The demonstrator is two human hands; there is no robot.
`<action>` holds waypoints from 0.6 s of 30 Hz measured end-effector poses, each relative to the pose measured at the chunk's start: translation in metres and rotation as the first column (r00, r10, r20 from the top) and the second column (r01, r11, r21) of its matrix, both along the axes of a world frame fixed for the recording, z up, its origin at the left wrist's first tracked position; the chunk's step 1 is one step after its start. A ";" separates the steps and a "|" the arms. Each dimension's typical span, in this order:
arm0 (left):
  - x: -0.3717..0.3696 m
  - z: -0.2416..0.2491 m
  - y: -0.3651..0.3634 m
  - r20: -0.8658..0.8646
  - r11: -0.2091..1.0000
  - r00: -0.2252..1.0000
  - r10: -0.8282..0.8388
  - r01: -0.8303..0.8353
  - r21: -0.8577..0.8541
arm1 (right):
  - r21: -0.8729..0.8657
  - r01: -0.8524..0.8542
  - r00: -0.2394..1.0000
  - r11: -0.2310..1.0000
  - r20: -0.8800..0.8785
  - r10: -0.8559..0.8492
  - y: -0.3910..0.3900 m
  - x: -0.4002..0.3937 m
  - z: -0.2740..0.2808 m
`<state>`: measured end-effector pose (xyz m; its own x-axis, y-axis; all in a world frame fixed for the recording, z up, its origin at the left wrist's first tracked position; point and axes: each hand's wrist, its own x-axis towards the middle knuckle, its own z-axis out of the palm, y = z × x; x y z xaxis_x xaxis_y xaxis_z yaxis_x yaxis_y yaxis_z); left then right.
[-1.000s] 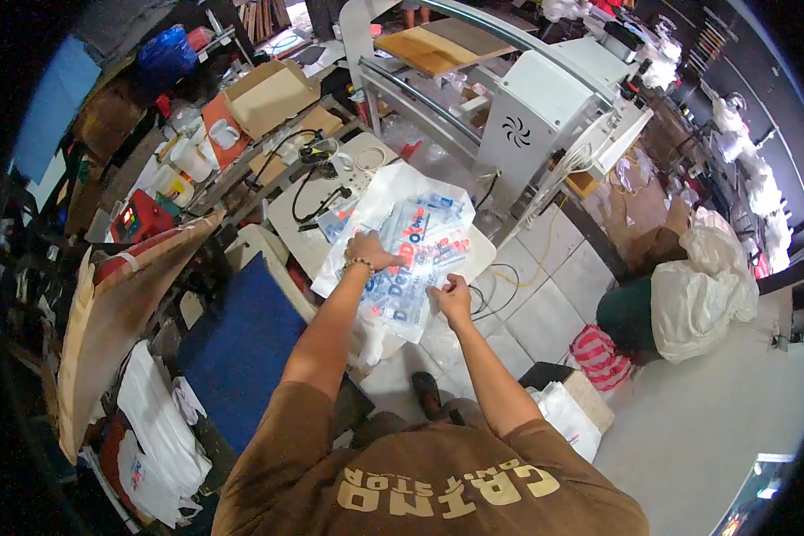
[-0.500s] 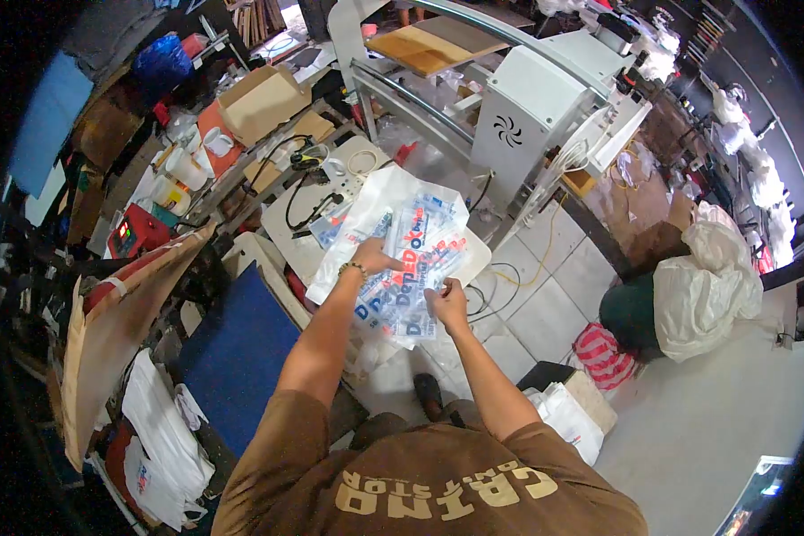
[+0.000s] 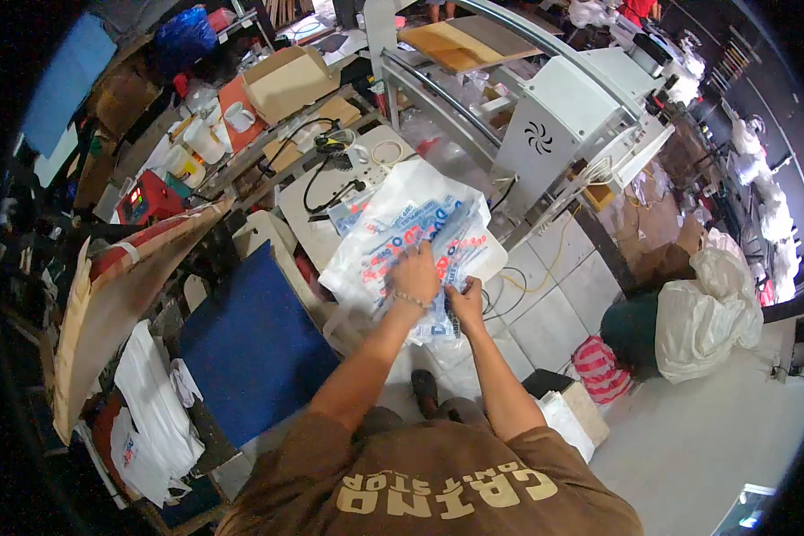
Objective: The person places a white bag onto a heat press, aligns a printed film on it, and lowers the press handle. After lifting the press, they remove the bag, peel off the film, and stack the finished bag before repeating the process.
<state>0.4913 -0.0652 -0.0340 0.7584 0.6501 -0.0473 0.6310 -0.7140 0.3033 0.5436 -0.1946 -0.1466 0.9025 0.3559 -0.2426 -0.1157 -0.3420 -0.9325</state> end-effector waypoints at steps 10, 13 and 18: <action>0.000 -0.010 0.037 0.184 0.998 0.981 -0.060 0.063 -0.011 | -0.034 -0.029 0.998 0.999 0.047 0.031 -0.006 -0.007 0.020; 0.037 0.001 0.055 0.135 0.959 0.952 -0.275 0.281 -0.027 | -0.177 -0.066 0.979 0.982 0.178 0.098 -0.010 -0.007 0.025; 0.086 0.033 0.065 -0.356 0.903 0.830 -0.430 0.391 -0.180 | -0.181 -0.026 0.936 0.983 0.340 0.088 -0.010 -0.021 0.010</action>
